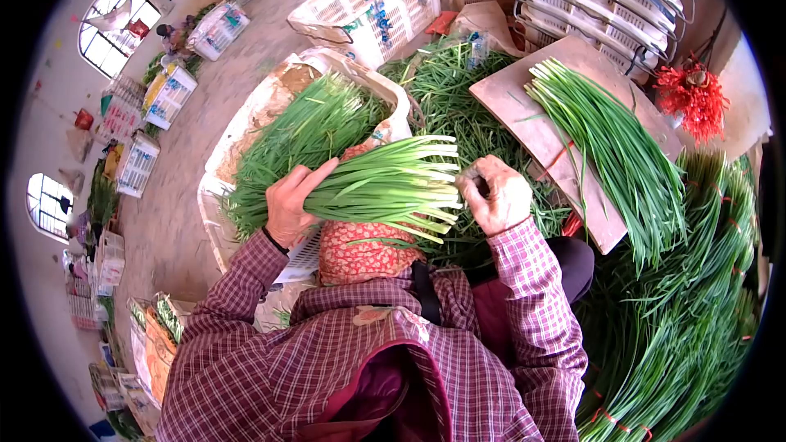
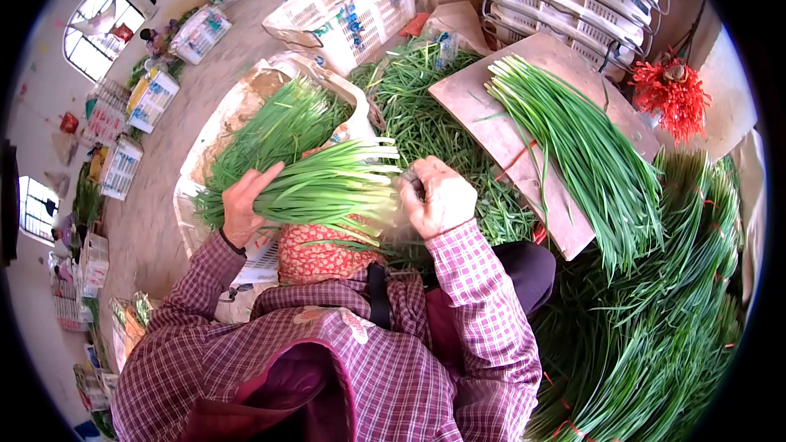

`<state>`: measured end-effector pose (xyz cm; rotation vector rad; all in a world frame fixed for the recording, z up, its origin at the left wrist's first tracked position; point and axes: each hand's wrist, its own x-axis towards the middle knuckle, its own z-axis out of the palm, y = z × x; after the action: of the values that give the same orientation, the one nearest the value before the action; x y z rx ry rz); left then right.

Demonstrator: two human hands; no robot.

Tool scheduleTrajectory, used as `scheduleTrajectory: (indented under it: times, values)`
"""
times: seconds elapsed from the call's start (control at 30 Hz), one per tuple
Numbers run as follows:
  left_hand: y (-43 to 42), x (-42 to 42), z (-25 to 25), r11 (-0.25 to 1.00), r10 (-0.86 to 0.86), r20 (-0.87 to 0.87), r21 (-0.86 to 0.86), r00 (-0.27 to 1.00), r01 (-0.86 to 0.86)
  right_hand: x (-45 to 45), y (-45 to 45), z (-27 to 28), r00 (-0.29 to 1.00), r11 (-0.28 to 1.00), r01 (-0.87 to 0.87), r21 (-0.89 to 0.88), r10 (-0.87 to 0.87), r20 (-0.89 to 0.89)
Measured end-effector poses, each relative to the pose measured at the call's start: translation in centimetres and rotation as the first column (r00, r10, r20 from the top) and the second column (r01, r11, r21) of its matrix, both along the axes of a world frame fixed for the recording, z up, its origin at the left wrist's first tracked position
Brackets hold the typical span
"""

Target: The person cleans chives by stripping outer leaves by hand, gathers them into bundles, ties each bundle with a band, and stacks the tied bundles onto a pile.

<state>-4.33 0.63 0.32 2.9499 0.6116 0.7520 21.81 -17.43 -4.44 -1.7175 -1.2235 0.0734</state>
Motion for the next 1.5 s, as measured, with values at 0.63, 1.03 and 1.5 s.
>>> scheduleTrajectory:
  times: [0.63,1.03,1.5]
  values:
    - [-1.7,0.5,0.8,0.028,0.017,0.004,-1.0,1.0,0.004,0.3,-1.0,5.4,0.979,0.955,0.111,0.274,-0.152,0.134]
    - [-1.7,0.6,-0.5,0.093,-0.01,0.074,-0.993,0.997,0.075,1.3,3.1,6.1,0.774,0.904,0.262,0.337,-0.406,0.486]
    - [-2.4,1.2,-0.8,0.022,-0.078,0.138,-0.99,0.987,0.14,-2.4,3.2,5.8,0.784,0.958,0.155,0.24,-0.267,0.56]
